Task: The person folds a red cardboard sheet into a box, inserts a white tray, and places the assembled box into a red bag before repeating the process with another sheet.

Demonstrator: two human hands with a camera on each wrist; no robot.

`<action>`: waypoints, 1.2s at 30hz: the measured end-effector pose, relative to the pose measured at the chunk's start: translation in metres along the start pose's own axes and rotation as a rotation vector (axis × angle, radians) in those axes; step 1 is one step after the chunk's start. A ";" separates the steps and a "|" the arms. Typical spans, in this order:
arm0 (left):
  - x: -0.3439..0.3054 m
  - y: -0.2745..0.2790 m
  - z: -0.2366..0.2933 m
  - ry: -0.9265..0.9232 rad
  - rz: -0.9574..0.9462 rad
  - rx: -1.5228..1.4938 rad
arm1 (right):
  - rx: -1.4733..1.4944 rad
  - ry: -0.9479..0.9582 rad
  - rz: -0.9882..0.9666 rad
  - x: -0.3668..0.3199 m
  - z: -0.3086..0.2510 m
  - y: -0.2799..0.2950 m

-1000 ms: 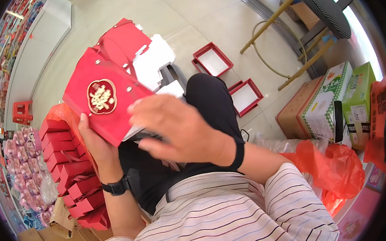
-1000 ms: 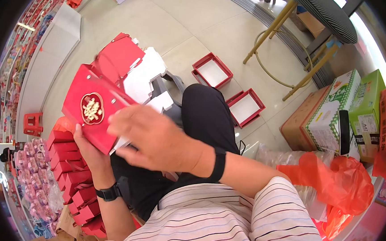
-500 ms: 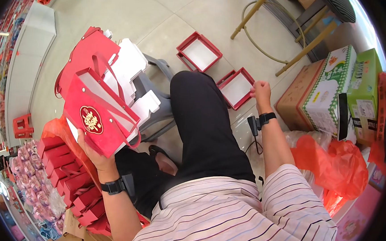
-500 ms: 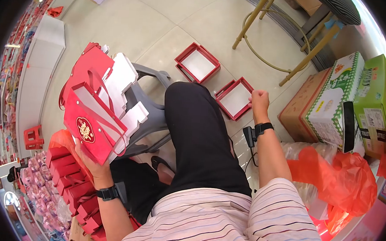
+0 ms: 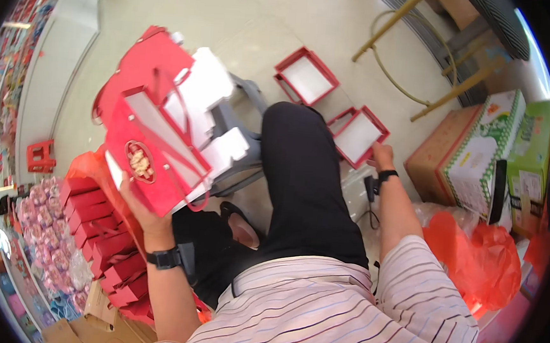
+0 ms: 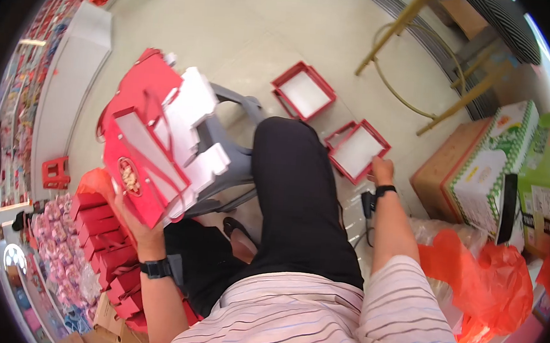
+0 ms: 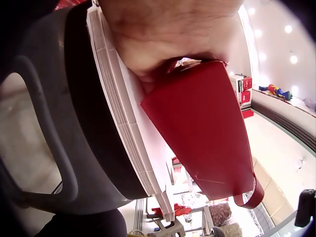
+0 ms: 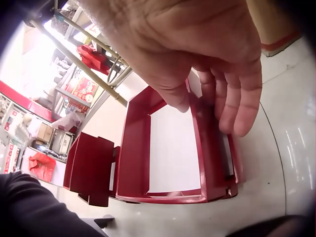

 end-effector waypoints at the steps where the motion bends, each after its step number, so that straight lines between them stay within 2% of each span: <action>1: 0.002 -0.005 0.003 0.128 0.079 -0.247 | 0.071 0.060 -0.068 -0.005 -0.003 0.007; 2: 0.006 -0.004 0.006 0.209 0.090 -0.439 | 0.093 0.130 -0.193 -0.019 -0.014 0.018; 4: 0.007 -0.014 0.010 0.184 0.119 -0.382 | 0.129 0.211 -0.294 -0.034 -0.036 0.032; 6: 0.008 -0.009 0.006 0.175 0.090 -0.399 | 0.164 0.261 -0.292 -0.055 -0.066 0.042; 12: 0.012 -0.012 0.007 0.268 0.029 -0.578 | 0.289 0.593 -0.361 -0.220 -0.189 0.024; 16: 0.009 -0.009 0.013 0.330 -0.005 -0.620 | 0.331 0.857 -0.520 -0.336 -0.233 -0.006; 19: -0.008 -0.014 0.027 0.276 -0.053 -0.590 | 0.305 0.964 -0.610 -0.392 -0.240 -0.025; 22: -0.022 -0.015 0.050 0.182 -0.072 -0.470 | 0.194 1.057 -0.598 -0.412 -0.233 -0.045; 28: -0.038 0.012 0.059 0.037 -0.041 -0.207 | 0.145 1.013 -0.636 -0.441 -0.210 -0.075; 33: -0.048 0.018 0.064 0.046 -0.004 -0.200 | 0.060 1.039 -0.682 -0.451 -0.201 -0.072; 36: -0.051 0.017 0.067 0.035 0.003 -0.199 | -0.045 1.058 -0.788 -0.449 -0.195 -0.072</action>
Point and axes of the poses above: each hand's wrist, its own x-axis towards the middle knuckle, its own y-axis out of the back of the hand, z = x × y, the point moved 1 cm from there along x, towards the middle knuckle, and after that the axes turned 9 degrees about -y, right-handed, at the moved point
